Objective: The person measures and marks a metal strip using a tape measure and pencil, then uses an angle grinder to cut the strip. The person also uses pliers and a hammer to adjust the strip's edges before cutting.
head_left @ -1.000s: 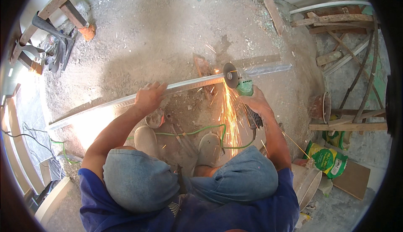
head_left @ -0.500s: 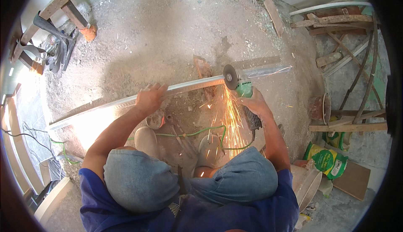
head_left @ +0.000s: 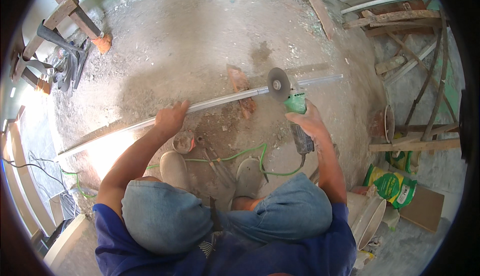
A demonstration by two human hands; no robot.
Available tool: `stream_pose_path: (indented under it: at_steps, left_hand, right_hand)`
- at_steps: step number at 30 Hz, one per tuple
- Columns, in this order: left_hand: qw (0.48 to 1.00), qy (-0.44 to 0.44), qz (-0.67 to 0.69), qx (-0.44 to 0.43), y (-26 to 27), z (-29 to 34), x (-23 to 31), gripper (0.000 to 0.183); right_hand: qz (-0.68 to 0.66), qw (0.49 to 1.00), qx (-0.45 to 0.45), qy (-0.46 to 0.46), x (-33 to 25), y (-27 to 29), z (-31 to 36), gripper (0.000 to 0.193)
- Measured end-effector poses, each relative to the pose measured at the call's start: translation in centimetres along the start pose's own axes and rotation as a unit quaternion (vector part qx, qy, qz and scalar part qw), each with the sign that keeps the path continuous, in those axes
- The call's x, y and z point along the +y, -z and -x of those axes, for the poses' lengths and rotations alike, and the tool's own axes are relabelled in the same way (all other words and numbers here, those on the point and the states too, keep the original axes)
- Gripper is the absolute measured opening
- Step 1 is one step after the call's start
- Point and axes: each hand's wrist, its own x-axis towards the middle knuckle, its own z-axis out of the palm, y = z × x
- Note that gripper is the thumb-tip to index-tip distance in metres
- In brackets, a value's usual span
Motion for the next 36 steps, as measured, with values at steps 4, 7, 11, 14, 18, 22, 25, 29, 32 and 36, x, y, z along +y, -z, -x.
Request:
stream_pose_path:
  at_steps: [4,7,11,14,18,22,25,29,32,36]
  left_hand:
    - [1.0,-0.021,0.002,0.005,-0.3,0.1,0.0,0.046]
    - [0.998,-0.037,-0.01,0.043,-0.4,-0.2,-0.2,0.046]
    - [1.0,-0.022,-0.005,0.018,0.7,-0.2,0.1,0.044]
    - [0.999,-0.026,-0.005,0.026,0.5,-0.2,0.0,0.042]
    - [0.998,-0.033,-0.011,0.046,0.0,-0.2,-0.2,0.042]
    - [0.997,-0.037,-0.025,0.062,-0.2,-0.3,-0.2,0.042]
    - [0.996,-0.039,-0.028,0.072,-0.4,-0.2,-0.1,0.041]
    - [0.998,-0.028,-0.034,0.054,0.0,-0.2,0.1,0.042]
    - [0.998,-0.027,-0.038,0.044,0.0,-0.1,0.2,0.042]
    - [0.997,-0.03,-0.045,0.052,-0.4,-0.2,0.0,0.043]
  right_hand:
    - [0.011,1.0,-0.016,-0.001,1.2,-0.6,-0.3,0.056]
    - [0.014,0.999,-0.03,-0.006,1.8,-1.0,-0.7,0.055]
    - [0.041,0.999,-0.025,-0.008,2.0,-1.4,-0.9,0.056]
    - [0.06,0.998,-0.029,-0.012,1.9,-1.4,-1.0,0.06]
    - [0.07,0.997,-0.038,-0.026,1.0,-1.6,-0.8,0.066]
    - [0.086,0.995,-0.036,-0.04,0.3,-1.6,-0.5,0.067]
    - [0.091,0.994,-0.039,-0.041,0.6,-1.5,-0.8,0.066]
    - [0.083,0.995,-0.04,-0.038,0.2,-1.6,-0.6,0.065]
    - [0.09,0.994,-0.04,-0.041,-0.3,-1.6,-0.4,0.064]
    - [0.085,0.995,-0.043,-0.037,0.1,-1.7,-0.7,0.063]
